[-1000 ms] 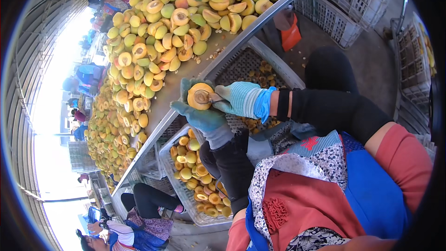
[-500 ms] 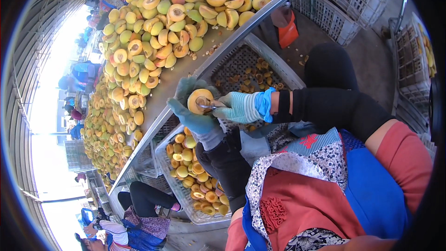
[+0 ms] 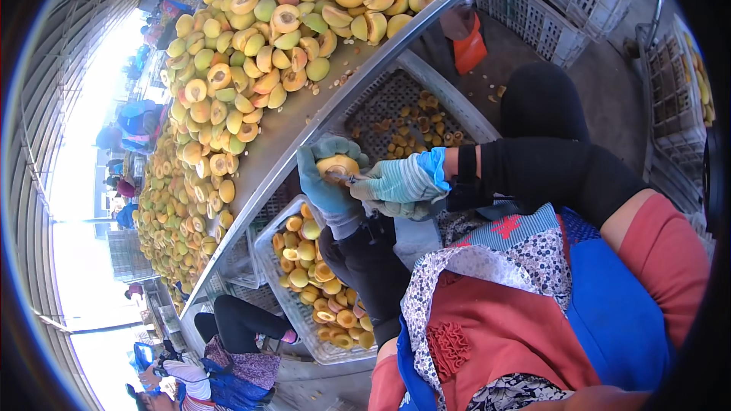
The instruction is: Manually sort peaches by removing pits and placing halves into crates.
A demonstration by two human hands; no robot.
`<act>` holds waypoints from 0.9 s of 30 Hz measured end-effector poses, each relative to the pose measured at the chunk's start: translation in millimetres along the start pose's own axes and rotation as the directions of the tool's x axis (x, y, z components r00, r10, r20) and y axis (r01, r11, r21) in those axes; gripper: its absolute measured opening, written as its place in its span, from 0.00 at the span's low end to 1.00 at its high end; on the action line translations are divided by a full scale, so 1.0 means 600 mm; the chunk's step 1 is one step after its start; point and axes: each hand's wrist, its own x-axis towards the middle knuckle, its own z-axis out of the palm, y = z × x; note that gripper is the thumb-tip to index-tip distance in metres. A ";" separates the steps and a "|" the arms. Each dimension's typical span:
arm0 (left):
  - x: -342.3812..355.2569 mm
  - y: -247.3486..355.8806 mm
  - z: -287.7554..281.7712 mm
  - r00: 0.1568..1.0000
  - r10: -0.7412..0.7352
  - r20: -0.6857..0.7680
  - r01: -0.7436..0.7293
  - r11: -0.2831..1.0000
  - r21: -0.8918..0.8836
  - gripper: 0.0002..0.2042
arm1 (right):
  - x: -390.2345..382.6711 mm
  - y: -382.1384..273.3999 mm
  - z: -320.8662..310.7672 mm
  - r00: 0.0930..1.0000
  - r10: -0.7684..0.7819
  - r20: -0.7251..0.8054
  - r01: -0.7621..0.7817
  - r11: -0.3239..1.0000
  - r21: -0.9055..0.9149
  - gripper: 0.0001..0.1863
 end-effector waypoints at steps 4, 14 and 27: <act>-0.005 -0.001 0.003 0.999 0.012 0.038 -0.012 1.000 0.012 0.26 | -0.016 -0.011 -0.004 0.993 0.091 0.074 -0.094 0.995 0.035 0.23; -0.005 -0.003 0.012 0.993 0.067 0.094 -0.082 0.984 0.160 0.27 | -0.032 0.002 0.014 0.996 0.060 -0.060 -0.058 0.998 0.036 0.23; -0.004 -0.034 0.017 0.999 -0.022 -0.026 0.008 0.889 -0.457 0.17 | -0.001 0.032 -0.013 0.856 -0.508 -0.098 0.354 0.713 -0.606 0.23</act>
